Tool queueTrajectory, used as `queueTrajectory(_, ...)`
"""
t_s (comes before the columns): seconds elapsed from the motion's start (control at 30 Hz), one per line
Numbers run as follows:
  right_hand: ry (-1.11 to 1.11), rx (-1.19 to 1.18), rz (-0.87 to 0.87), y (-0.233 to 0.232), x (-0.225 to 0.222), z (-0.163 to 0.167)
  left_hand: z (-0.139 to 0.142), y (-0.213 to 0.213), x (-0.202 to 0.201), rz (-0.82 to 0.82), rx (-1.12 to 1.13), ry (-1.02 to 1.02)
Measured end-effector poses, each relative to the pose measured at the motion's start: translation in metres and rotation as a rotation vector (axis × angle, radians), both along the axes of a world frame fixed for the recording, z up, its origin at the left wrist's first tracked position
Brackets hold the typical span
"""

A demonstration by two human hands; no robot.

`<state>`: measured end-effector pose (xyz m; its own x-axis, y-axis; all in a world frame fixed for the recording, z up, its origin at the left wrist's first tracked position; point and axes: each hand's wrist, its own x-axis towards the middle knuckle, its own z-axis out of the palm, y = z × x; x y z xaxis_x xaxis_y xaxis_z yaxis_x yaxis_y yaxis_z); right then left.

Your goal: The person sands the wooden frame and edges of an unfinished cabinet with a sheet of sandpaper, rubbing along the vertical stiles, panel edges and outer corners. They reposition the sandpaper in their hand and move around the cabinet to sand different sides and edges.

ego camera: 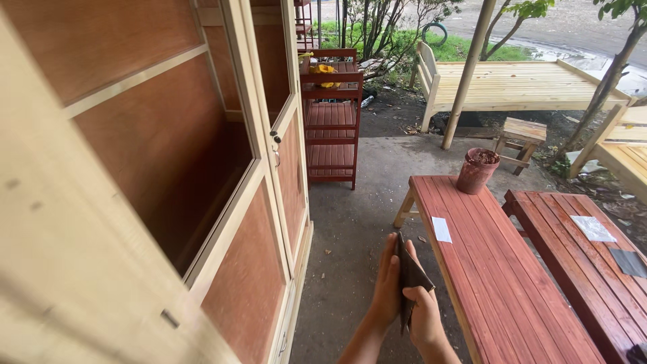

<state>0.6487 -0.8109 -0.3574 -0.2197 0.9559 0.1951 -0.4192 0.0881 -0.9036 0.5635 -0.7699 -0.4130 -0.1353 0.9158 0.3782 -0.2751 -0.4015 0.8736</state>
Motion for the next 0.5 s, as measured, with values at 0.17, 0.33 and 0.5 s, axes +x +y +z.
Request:
queueTrajectory(0.17,-0.024,0.065,-0.144,0.085,-0.005,-0.013,0.001,0.078,0.012,-0.100,-0.057,0.004)
queueTrajectory(0.33,-0.081,0.166,0.088,0.204,-0.005,-0.028,0.008,0.174,-0.004,-0.249,-0.268,-0.110)
queueTrajectory(0.5,-0.146,0.089,0.180,0.343,-0.016,-0.023,0.035,0.298,-0.016,-0.087,-0.341,-0.041)
